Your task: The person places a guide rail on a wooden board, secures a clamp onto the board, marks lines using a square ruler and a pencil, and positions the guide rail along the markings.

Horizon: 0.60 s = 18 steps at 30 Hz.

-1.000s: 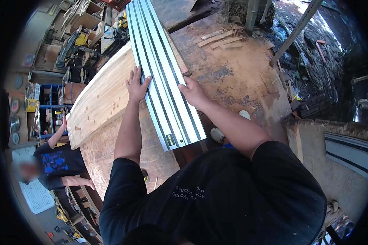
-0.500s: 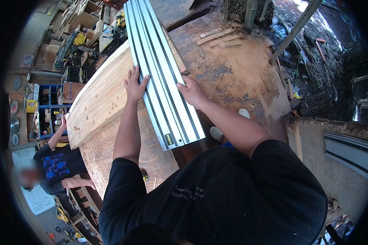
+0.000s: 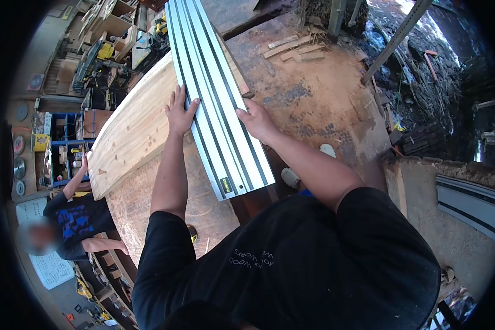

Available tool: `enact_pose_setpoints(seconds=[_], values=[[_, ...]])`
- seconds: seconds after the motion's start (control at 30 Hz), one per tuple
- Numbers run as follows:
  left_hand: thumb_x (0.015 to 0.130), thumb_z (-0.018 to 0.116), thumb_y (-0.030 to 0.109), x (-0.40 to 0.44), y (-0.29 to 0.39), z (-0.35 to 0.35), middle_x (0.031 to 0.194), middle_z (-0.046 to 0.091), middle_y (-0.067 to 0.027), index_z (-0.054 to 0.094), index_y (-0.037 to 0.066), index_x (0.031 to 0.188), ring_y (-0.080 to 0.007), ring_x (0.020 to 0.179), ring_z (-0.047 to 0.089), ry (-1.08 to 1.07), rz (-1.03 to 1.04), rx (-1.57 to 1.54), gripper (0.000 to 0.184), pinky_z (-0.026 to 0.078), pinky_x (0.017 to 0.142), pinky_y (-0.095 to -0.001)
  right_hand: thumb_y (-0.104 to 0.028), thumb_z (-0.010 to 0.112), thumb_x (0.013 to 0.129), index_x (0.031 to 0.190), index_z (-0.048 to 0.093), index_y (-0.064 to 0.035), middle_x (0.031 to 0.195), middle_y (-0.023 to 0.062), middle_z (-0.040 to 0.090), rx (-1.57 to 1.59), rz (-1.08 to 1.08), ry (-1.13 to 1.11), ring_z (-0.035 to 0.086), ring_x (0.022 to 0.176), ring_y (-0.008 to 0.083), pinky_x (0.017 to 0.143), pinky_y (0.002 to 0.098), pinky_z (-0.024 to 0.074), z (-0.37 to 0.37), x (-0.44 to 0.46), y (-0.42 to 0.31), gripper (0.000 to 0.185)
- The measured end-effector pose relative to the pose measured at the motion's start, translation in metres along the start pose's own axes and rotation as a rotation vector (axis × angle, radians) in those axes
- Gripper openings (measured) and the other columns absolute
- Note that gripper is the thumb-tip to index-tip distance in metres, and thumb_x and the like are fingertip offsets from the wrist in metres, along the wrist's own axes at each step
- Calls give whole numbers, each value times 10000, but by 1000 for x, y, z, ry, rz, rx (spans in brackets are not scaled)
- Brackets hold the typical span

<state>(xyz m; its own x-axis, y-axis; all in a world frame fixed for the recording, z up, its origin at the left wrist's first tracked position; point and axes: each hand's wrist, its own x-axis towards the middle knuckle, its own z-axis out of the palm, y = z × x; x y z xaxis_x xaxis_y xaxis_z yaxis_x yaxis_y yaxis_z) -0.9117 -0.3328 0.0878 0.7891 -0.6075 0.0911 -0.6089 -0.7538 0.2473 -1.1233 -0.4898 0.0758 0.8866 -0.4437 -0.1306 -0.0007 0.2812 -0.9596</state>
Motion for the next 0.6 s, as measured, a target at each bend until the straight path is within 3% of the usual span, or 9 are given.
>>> enact_pose_setpoints(seconds=[0.33, 0.4, 0.6], values=[[827, 536, 588, 1, 1, -3, 1530, 238, -85, 303, 141, 1457, -296, 1425, 151, -25, -19, 12, 807, 15, 1107, -569, -131, 510, 939, 1161, 523, 35, 1062, 123, 619, -24, 89, 10, 578, 976, 177, 854, 298, 449, -2, 11, 7, 277], [815, 541, 594, 1, 0, -3, 1530, 231, -100, 308, 125, 1453, -308, 1423, 151, -32, -19, -2, 825, 17, 1108, -570, -162, 495, 950, 1110, 547, 38, 971, 105, 617, 37, 155, -9, 573, 898, 163, 806, 296, 451, -3, 18, 3, 262], [808, 551, 594, 1, 1, -3, 1526, 241, -104, 323, 121, 1447, -312, 1421, 158, -17, -17, -6, 827, 16, 1108, -571, -215, 455, 988, 1051, 586, 37, 939, 73, 628, -48, 241, 17, 562, 842, 127, 776, 274, 453, -6, 34, 11, 291]])
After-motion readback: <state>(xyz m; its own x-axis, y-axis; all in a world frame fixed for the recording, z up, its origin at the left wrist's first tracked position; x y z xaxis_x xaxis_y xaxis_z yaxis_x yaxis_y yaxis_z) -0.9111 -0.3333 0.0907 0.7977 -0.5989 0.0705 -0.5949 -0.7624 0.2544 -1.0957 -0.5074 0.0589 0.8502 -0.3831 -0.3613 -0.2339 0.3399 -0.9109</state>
